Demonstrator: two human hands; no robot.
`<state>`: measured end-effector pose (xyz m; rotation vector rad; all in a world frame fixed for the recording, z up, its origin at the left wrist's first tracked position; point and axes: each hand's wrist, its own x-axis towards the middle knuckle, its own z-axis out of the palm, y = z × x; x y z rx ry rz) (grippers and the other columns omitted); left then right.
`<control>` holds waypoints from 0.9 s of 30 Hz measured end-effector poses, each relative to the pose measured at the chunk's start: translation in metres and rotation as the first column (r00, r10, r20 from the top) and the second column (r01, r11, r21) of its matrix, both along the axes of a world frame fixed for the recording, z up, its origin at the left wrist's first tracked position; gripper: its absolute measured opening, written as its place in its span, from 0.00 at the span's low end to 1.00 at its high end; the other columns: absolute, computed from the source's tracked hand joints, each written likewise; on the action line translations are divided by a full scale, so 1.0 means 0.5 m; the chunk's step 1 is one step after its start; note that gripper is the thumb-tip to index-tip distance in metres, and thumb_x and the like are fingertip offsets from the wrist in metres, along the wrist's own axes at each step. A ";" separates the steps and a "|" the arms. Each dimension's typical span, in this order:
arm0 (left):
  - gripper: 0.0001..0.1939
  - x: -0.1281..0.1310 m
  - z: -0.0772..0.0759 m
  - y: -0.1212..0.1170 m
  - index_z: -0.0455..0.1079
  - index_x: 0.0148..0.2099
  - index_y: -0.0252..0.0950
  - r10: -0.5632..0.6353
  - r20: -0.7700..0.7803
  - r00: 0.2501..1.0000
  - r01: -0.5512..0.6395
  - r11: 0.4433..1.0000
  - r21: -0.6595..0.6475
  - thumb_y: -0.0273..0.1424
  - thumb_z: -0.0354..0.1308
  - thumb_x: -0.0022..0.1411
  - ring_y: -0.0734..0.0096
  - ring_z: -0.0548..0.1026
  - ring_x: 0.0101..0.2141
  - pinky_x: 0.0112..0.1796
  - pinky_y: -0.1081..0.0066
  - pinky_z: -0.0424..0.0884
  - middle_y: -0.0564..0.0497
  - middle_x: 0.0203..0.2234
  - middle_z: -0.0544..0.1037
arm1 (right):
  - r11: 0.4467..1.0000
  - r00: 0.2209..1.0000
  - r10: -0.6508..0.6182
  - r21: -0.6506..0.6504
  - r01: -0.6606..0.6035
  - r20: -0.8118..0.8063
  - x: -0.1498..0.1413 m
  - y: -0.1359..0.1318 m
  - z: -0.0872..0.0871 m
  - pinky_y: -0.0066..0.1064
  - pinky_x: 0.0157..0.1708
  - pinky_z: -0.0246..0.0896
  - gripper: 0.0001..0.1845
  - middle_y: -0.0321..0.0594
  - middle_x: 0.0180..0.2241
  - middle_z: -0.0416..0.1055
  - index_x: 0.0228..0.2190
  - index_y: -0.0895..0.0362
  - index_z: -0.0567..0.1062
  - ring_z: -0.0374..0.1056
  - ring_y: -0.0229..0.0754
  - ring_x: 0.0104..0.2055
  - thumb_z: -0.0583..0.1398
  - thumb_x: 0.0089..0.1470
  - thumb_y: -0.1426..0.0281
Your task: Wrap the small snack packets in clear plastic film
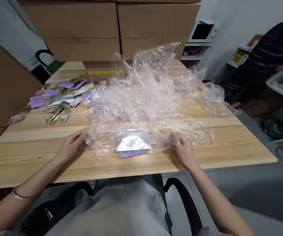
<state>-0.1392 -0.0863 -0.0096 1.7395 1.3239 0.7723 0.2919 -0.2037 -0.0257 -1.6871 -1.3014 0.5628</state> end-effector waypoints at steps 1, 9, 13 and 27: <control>0.17 -0.001 0.000 0.005 0.69 0.33 0.38 0.100 0.015 0.995 -0.099 0.994 -0.046 0.46 0.53 0.65 0.71 0.71 0.19 0.23 0.73 0.67 0.55 0.19 0.72 | 0.997 0.997 -0.070 -0.024 0.070 -0.018 0.003 0.017 0.002 0.37 0.26 0.65 0.23 0.35 0.19 0.69 0.27 0.52 0.72 0.67 0.43 0.21 0.51 0.64 0.50; 0.15 -0.024 0.004 0.026 0.67 0.37 0.38 0.169 -0.582 0.795 -0.140 0.986 0.095 0.44 0.48 0.65 0.60 0.74 0.22 0.28 0.68 0.67 0.52 0.17 0.72 | 0.923 0.807 0.006 -0.315 0.223 0.591 0.032 0.090 -0.005 0.39 0.28 0.58 0.25 0.45 0.20 0.71 0.25 0.55 0.73 0.67 0.50 0.24 0.50 0.62 0.52; 0.20 -0.022 0.020 -0.014 0.68 0.52 0.31 0.412 -0.538 0.736 -0.096 0.849 0.520 0.40 0.54 0.63 0.44 0.75 0.44 0.43 0.51 0.69 0.34 0.43 0.75 | 0.976 0.632 -0.168 0.037 0.215 0.757 0.007 0.047 0.017 0.50 0.40 0.64 0.24 0.62 0.45 0.74 0.51 0.63 0.72 0.71 0.62 0.44 0.53 0.61 0.60; 0.35 0.062 -0.005 0.033 0.56 0.70 0.42 -0.563 -0.518 0.644 0.696 0.713 0.090 0.23 0.51 0.61 0.58 0.55 0.67 0.67 0.54 0.49 0.48 0.68 0.57 | 0.762 0.548 0.608 -0.229 -0.606 0.574 -0.043 0.082 -0.020 0.53 0.66 0.50 0.35 0.46 0.67 0.53 0.67 0.56 0.55 0.49 0.49 0.69 0.50 0.59 0.77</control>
